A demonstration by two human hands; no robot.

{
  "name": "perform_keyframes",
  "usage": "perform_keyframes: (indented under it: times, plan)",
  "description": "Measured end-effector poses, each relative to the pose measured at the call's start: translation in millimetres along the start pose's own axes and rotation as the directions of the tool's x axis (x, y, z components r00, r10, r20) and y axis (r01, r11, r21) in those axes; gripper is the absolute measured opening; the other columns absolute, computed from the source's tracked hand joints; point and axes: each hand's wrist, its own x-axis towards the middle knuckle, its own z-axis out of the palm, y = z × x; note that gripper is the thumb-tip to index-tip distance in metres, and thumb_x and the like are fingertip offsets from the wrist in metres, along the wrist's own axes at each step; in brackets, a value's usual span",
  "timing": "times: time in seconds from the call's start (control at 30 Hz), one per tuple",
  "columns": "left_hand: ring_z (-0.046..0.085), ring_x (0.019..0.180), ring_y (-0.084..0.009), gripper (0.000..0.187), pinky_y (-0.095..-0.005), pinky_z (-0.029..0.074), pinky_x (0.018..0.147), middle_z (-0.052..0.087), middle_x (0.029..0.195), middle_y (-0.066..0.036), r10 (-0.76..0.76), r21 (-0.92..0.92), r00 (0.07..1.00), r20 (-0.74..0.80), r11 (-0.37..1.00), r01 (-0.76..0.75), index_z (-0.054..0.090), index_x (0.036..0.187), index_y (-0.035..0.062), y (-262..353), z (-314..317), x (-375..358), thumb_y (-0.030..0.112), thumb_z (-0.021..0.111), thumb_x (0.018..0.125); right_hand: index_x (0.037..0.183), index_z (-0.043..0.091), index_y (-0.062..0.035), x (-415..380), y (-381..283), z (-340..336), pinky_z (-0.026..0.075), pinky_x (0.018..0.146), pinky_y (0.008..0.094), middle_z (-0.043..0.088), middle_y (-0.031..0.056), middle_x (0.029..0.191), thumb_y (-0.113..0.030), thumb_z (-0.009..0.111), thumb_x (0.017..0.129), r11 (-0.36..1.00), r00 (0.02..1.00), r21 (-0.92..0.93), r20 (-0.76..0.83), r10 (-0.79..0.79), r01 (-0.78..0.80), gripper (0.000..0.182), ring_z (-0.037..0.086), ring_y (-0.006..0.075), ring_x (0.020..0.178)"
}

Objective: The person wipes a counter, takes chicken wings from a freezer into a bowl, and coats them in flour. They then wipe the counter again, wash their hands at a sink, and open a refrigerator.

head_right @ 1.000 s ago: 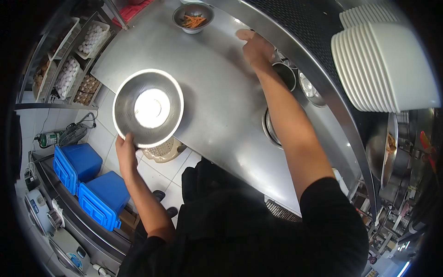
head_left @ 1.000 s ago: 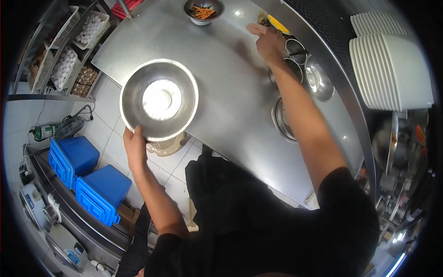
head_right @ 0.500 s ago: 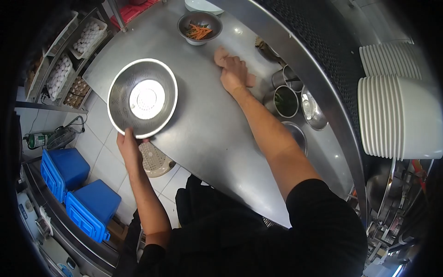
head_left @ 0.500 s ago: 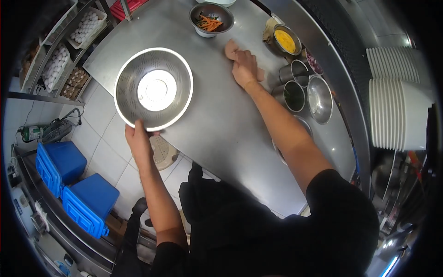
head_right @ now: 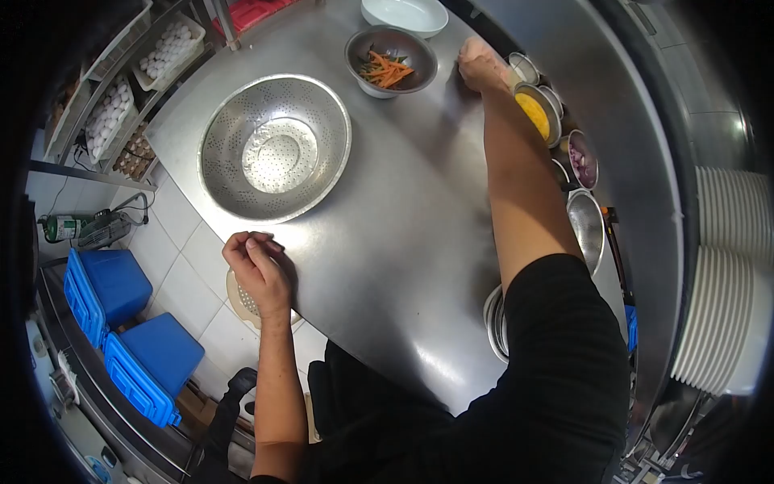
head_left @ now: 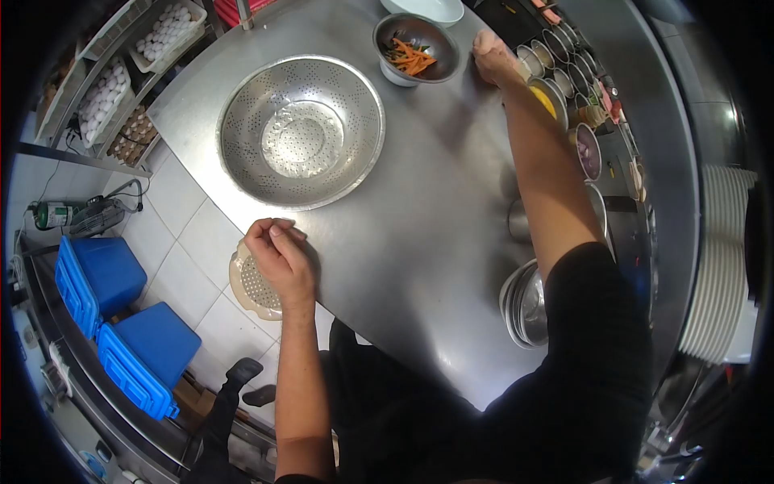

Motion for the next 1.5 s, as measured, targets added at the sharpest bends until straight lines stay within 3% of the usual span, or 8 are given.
perform_keyframes:
  times: [0.23,0.57,0.7,0.9,1.1,1.27,1.4,1.5]
  plan:
    - [0.061,0.075,-0.0145,0.016,-0.0278,0.054,0.071,0.063,0.097,-0.012,0.050,0.022,0.999,0.010,0.998,-0.050,0.044,0.122,-0.0009,-3,-1,2,0.011,0.041,0.111,0.112,0.058,-0.0018,-75,-9,-2,0.052,0.094,0.0544,0.070,0.0218,0.109,-0.033,0.050,0.101,0.982,0.953,0.038,-0.253,-0.170,0.185,0.034,0.067,0.0439,0.107]
    - [0.062,0.075,-0.0145,0.019,-0.0294,0.055,0.070,0.063,0.096,-0.011,0.012,-0.052,1.000,0.024,0.999,-0.011,0.044,0.124,-0.0016,-6,-3,1,0.007,0.043,0.107,0.128,0.062,-0.0077,-338,-138,-145,0.046,0.100,0.0525,0.060,0.0199,0.129,-0.015,0.057,0.093,0.968,0.997,0.250,0.082,-0.010,-0.011,0.036,0.058,0.0403,0.118]
    - [0.062,0.075,-0.0145,0.022,-0.0291,0.055,0.071,0.063,0.097,-0.011,0.017,-0.032,0.999,0.034,0.999,-0.015,0.045,0.126,-0.0013,-5,-4,2,0.006,0.046,0.105,0.117,0.070,-0.0069,-310,-125,-184,0.047,0.100,0.0477,0.066,0.0185,0.121,-0.006,0.058,0.089,0.941,0.985,0.322,0.100,-0.139,0.100,0.031,0.061,0.0406,0.109]
    - [0.062,0.082,-0.0156,0.023,-0.0297,0.055,0.073,0.064,0.097,-0.011,0.055,-0.019,0.998,-0.001,0.998,-0.055,0.049,0.124,-0.0029,-18,-2,5,0.004,0.049,0.102,0.150,0.051,-0.0127,-219,-27,-143,0.034,0.114,0.0596,0.047,0.0129,0.155,-0.024,0.057,0.095,0.943,0.886,-0.217,0.338,0.317,-0.254,0.056,0.044,0.0299,0.143]
    - [0.061,0.084,-0.0154,0.024,-0.0287,0.055,0.073,0.063,0.099,-0.011,0.002,-0.108,1.000,-0.004,0.994,-0.003,0.049,0.124,-0.0030,-15,-1,0,0.003,0.049,0.101,0.156,0.040,-0.0114,-245,-33,-105,0.042,0.113,0.0529,0.048,0.0183,0.154,-0.023,0.051,0.095,0.885,0.868,-0.184,0.188,0.459,-0.427,0.063,0.054,0.0390,0.136]
    - [0.062,0.078,-0.0136,0.026,-0.0283,0.055,0.070,0.064,0.098,-0.009,0.033,-0.045,0.999,0.002,0.998,-0.033,0.047,0.127,-0.0016,-17,-1,3,0.004,0.049,0.102,0.132,0.064,-0.0062,-339,-105,-148,0.047,0.105,0.0458,0.064,0.0180,0.131,-0.006,0.054,0.090,0.984,0.982,0.177,0.186,-0.017,-0.017,0.043,0.059,0.0383,0.122]
    - [0.062,0.080,-0.0140,0.025,-0.0283,0.055,0.071,0.064,0.098,-0.009,0.090,0.001,0.996,0.013,0.996,-0.090,0.048,0.127,-0.0017,-21,-2,6,0.004,0.049,0.102,0.121,0.069,-0.0048,-309,-103,-184,0.048,0.105,0.0478,0.066,0.0195,0.126,-0.006,0.056,0.091,0.982,0.977,0.186,0.213,-0.006,-0.034,0.034,0.058,0.0389,0.121]
    - [0.062,0.082,-0.0145,0.025,-0.0281,0.055,0.072,0.063,0.098,-0.009,0.111,0.061,0.994,0.018,0.992,-0.112,0.048,0.127,-0.0017,-18,-3,5,0.004,0.049,0.102,0.138,0.060,-0.0018,-262,-68,-167,0.043,0.113,0.0469,0.057,0.0192,0.146,-0.016,0.054,0.097,0.960,0.969,-0.227,0.143,0.201,-0.166,0.044,0.051,0.0414,0.137]
